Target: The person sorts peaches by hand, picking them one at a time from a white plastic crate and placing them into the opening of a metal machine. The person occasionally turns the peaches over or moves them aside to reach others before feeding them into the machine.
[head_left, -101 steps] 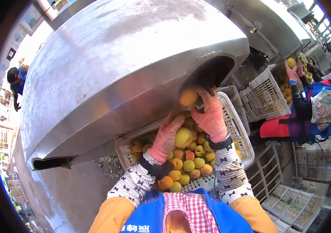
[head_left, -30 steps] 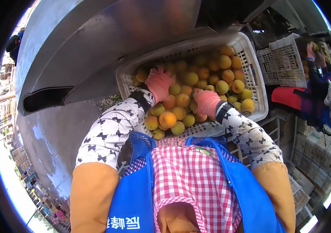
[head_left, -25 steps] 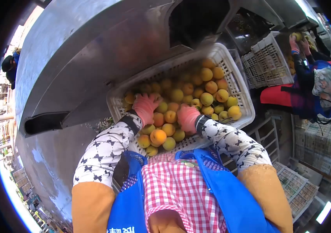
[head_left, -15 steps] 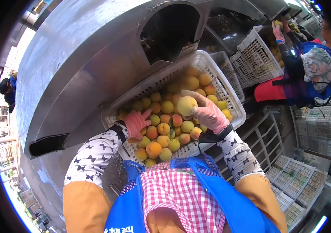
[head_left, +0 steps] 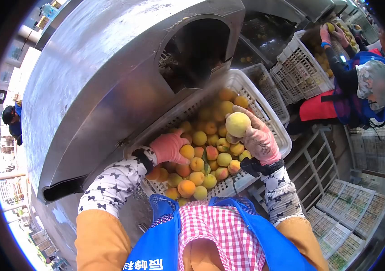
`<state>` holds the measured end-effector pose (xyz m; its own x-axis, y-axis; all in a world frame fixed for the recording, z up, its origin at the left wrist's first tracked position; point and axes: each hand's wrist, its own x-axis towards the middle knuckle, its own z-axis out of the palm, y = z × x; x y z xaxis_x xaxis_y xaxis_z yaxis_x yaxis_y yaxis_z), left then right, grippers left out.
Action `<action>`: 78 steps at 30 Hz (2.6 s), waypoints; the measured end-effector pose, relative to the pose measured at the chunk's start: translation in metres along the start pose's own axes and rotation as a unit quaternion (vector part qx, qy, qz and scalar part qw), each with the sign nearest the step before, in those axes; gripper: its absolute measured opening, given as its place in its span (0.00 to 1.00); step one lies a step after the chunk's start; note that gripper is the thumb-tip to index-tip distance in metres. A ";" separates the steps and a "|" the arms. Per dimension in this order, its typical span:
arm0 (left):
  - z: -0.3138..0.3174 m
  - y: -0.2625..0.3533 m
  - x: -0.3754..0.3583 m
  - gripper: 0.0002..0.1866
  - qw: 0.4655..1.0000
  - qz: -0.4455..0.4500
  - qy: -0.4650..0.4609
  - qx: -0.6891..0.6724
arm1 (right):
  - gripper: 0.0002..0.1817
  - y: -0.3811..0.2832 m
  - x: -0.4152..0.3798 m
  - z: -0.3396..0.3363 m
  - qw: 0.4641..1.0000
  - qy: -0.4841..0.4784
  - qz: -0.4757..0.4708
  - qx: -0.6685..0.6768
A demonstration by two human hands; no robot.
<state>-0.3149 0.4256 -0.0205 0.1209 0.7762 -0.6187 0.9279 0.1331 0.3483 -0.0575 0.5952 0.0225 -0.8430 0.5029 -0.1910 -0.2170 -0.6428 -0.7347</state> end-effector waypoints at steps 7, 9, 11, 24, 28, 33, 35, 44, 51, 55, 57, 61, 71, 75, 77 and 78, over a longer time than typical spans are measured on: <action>0.021 -0.003 0.062 0.48 0.991 -0.025 -0.127 0.040 | 0.42 -0.020 0.076 0.020 0.999 -0.038 -0.034 0.014; 0.019 -0.010 0.070 0.49 0.992 -0.007 -0.121 0.043 | 0.35 -0.035 0.104 0.056 0.948 0.000 -0.162 -0.276; 0.020 -0.011 0.071 0.46 0.994 -0.029 -0.086 -0.068 | 0.33 -0.030 0.131 0.065 0.804 0.008 -0.321 -0.500; 0.058 -0.010 0.055 0.38 0.977 0.047 0.112 -0.173 | 0.28 0.011 0.149 0.060 0.630 0.137 -0.351 -0.679; 0.036 0.007 0.075 0.46 0.992 0.011 -0.037 -0.119 | 0.27 0.024 0.197 0.052 0.491 0.133 -0.344 -0.789; 0.040 0.008 0.106 0.48 0.990 -0.021 -0.058 -0.128 | 0.18 -0.053 0.146 0.046 0.843 0.108 -0.256 -0.461; 0.039 0.014 0.121 0.48 0.989 -0.024 -0.083 -0.118 | 0.22 -0.030 0.128 -0.003 0.751 0.093 -0.158 -0.634; 0.049 -0.003 0.077 0.41 0.713 0.104 -0.020 -0.694 | 0.36 0.018 0.112 -0.040 0.701 0.000 -0.029 -0.713; -0.015 0.046 0.006 0.43 0.417 0.172 0.167 -0.877 | 0.42 -0.013 0.059 0.041 0.958 0.016 -0.018 -0.286; -0.040 0.047 -0.003 0.51 0.396 0.206 0.216 -0.868 | 0.39 -0.030 0.085 0.061 0.759 0.019 -0.291 -0.582; -0.023 0.039 0.005 0.50 0.380 0.201 0.214 -0.877 | 0.40 -0.017 0.111 0.071 0.687 0.115 -0.321 -0.641; -0.014 0.038 -0.006 0.47 0.365 0.150 0.223 -0.891 | 0.40 0.016 0.143 0.074 0.612 0.185 -0.361 -0.679; -0.006 0.035 -0.019 0.50 0.304 0.223 0.202 -0.904 | 0.43 -0.012 0.111 0.086 0.826 0.110 -0.268 -0.483; -0.025 0.054 -0.027 0.49 0.454 0.187 0.281 -0.825 | 0.42 0.014 0.077 0.074 0.885 -0.022 -0.067 -0.460; -0.017 0.047 -0.017 0.50 0.443 0.195 0.294 -0.824 | 0.44 0.015 0.070 0.072 0.890 -0.018 -0.074 -0.450; -0.013 0.035 -0.013 0.51 0.393 0.284 0.226 -0.845 | 0.44 0.015 0.068 0.071 0.931 -0.020 -0.089 -0.354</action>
<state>-0.2888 0.4282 0.0093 -0.2903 0.9557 -0.0482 -0.8080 -0.2178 0.5474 -0.1533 0.5787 0.0447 -0.8457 0.5335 -0.0117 0.0118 -0.0032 -0.9999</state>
